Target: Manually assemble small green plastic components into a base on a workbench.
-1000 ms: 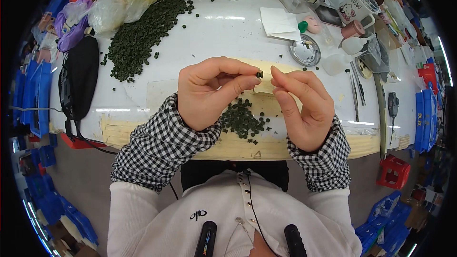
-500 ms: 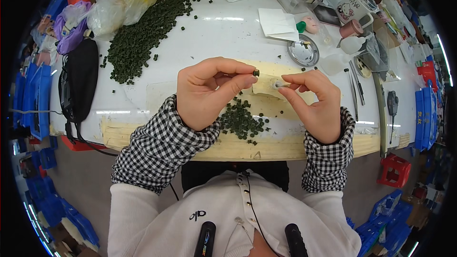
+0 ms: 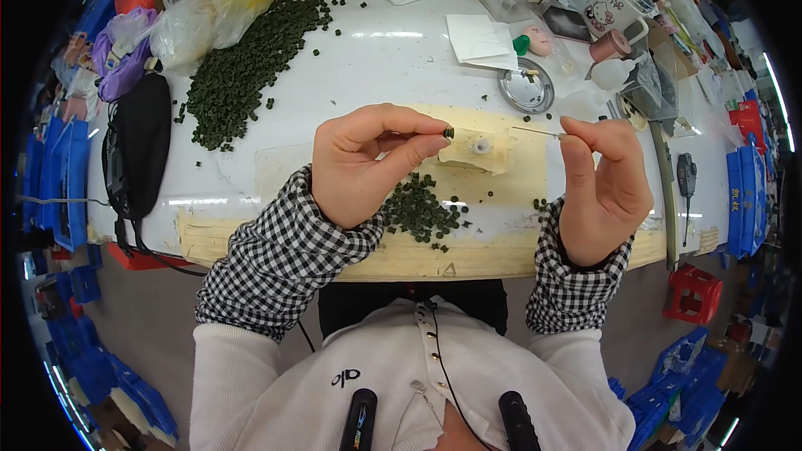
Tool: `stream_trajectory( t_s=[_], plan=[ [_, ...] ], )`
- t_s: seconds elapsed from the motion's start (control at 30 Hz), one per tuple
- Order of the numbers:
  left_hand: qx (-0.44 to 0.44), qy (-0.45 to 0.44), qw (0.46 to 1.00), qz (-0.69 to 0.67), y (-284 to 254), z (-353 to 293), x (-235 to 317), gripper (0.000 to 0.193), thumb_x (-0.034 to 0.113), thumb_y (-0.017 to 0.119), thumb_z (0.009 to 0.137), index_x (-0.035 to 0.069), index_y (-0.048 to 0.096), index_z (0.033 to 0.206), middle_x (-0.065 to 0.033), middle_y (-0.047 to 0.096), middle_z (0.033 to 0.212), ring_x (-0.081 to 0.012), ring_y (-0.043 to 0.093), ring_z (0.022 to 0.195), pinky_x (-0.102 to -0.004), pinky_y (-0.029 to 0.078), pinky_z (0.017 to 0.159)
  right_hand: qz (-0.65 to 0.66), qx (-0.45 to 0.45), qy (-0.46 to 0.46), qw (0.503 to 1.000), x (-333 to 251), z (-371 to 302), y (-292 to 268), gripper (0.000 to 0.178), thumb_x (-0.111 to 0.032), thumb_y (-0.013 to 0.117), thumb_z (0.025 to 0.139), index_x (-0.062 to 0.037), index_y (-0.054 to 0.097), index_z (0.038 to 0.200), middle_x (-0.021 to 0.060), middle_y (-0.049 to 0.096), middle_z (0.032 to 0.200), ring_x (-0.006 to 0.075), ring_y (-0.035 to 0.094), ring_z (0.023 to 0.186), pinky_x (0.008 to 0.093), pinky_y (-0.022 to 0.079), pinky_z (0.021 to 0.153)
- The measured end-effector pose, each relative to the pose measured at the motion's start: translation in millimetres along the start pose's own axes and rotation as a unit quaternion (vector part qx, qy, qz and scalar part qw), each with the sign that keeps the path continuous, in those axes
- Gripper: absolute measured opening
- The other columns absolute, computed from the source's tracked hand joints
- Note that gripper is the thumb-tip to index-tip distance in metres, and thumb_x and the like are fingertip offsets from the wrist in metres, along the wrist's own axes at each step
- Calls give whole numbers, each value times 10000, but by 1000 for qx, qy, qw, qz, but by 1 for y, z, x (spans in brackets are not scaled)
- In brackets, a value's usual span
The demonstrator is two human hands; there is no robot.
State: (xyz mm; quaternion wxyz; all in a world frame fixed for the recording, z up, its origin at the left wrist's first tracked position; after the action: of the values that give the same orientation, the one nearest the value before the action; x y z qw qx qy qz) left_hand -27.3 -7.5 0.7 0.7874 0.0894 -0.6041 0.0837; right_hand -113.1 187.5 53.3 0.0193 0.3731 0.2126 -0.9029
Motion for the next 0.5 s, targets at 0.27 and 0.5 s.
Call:
stream_trajectory(
  t_s=[0.27, 0.5],
  plan=[
    [-52, 6, 999, 7, 8, -3, 3, 176, -102, 631, 840, -41, 660, 1002, -132, 673, 956, -169, 658, 889, -267, 539, 807, 147, -74, -39, 986, -1, 0, 31, 118, -71, 568, 945, 44, 570, 973, 110, 634, 873, 168, 629, 805, 252, 492, 726],
    [-57, 20, 998, 16, 10, -3, 2, 174, -86, 655, 826, -30, 675, 990, -118, 679, 928, -163, 665, 882, -254, 542, 798, 194, -95, -14, 976, 2, -5, 41, 138, -81, 520, 976, 56, 529, 987, 109, 639, 875, 159, 679, 811, 233, 521, 696]
  ],
)
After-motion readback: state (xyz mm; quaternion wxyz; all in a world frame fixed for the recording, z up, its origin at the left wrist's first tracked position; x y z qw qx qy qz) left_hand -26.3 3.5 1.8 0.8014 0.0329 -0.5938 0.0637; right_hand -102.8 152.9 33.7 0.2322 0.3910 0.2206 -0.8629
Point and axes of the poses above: each hand's wrist, its own z-axis towards the middle knuckle, its own y-axis out of the palm, x = y × z, the point moved 5 cm from there along z, towards the middle knuckle
